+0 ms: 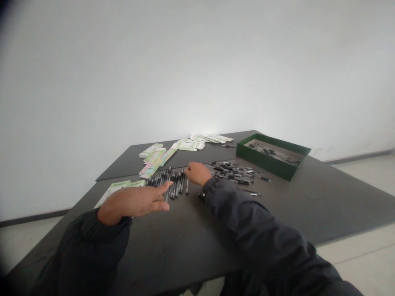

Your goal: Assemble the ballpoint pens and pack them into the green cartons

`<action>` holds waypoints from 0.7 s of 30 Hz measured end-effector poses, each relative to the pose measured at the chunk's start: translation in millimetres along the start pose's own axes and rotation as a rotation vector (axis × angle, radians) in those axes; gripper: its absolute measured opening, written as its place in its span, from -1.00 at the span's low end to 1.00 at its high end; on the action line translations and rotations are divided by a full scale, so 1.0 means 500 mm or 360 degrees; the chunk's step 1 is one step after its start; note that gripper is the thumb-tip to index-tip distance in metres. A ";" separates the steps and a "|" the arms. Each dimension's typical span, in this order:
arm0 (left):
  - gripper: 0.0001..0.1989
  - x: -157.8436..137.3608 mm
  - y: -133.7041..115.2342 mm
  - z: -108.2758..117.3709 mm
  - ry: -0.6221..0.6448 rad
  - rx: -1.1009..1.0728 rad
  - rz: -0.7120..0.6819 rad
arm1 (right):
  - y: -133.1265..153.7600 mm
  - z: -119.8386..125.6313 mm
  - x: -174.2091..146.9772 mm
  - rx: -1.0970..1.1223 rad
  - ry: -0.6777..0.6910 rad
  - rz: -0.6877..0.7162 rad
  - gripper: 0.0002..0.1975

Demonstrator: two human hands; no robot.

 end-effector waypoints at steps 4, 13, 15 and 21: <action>-0.19 0.014 0.002 -0.004 0.0062 0.0029 0.0058 | -0.097 0.063 -0.005 0.0028 -0.0088 -0.0034 -0.72; -0.17 0.075 -0.006 -0.041 0.0169 0.0018 0.0165 | -0.204 0.045 -0.064 0.0186 -0.0323 0.0038 -0.82; -0.17 0.091 -0.007 -0.052 0.0182 0.0046 0.0176 | -0.201 0.036 -0.071 0.0173 -0.0310 0.0098 -0.85; -0.18 0.136 -0.024 -0.087 0.0213 0.0144 0.0212 | -0.203 0.037 -0.075 0.0134 -0.0029 0.0228 -0.89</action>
Point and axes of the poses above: each hand's wrist, its own x-axis towards the middle knuckle, its own z-axis out of the back of the hand, y = z × x, the point moved 4 cm from there along x, towards the middle knuckle, and after that the axes turned 5 degrees about -x, right-handed, at the moved point
